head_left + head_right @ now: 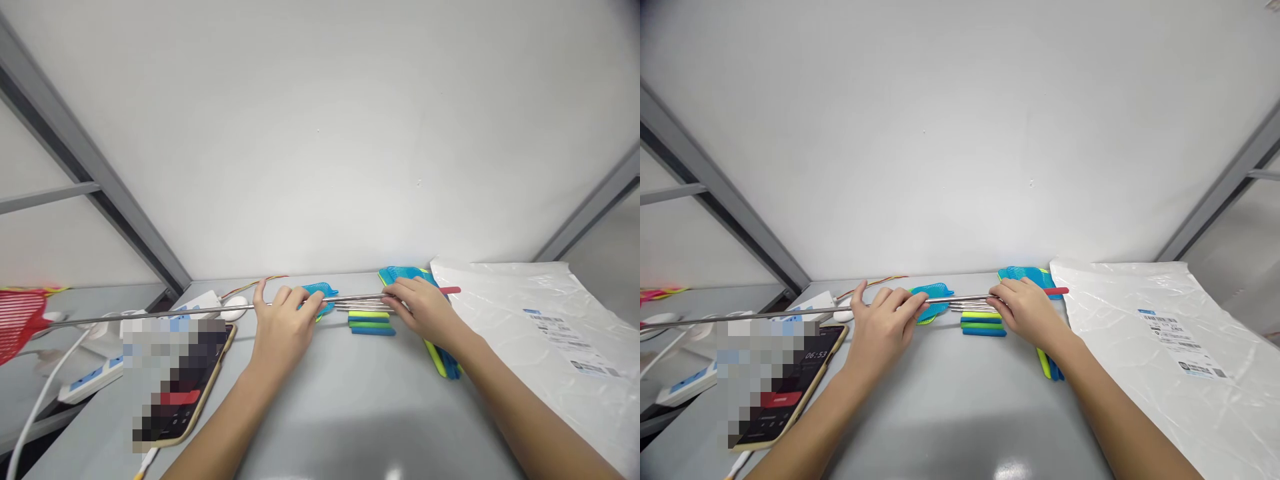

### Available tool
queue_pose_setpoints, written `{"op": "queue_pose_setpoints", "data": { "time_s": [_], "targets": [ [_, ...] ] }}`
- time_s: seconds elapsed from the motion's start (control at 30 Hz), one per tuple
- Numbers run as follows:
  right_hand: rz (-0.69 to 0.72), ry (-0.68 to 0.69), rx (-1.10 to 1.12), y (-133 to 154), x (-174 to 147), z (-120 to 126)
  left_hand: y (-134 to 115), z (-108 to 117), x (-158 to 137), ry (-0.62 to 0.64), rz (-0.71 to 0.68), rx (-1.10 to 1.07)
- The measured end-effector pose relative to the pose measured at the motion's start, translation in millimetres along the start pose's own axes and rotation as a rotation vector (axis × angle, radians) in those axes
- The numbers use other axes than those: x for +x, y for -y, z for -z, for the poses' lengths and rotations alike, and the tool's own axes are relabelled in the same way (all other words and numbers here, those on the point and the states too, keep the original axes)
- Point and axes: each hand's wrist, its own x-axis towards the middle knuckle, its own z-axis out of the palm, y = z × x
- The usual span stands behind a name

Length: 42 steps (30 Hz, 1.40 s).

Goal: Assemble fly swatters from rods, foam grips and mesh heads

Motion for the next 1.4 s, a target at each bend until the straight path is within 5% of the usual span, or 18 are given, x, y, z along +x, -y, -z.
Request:
{"op": "queue_pose_setpoints", "data": {
  "time_s": [0.23, 0.57, 0.83, 1.2, 1.4],
  "targets": [
    [0.028, -0.039, 0.017, 15, 2, -10, -6, -1, -2, 0.011, -0.012, -0.016],
    [-0.008, -0.012, -0.04, -12, 2, 3, 12, -3, 0, 0.056, -0.02, 0.032],
    [-0.015, -0.065, -0.131, -17, 1, -5, 3, 0, 2, -0.063, -0.016, 0.055],
    [0.087, -0.134, -0.121, 40, 4, -37, -30, -12, -9, -0.05, -0.071, -0.034],
    [0.025, -0.146, -0.148, 2, -4, -25, -10, -9, -3, -0.113, -0.058, -0.051]
  ]
}}
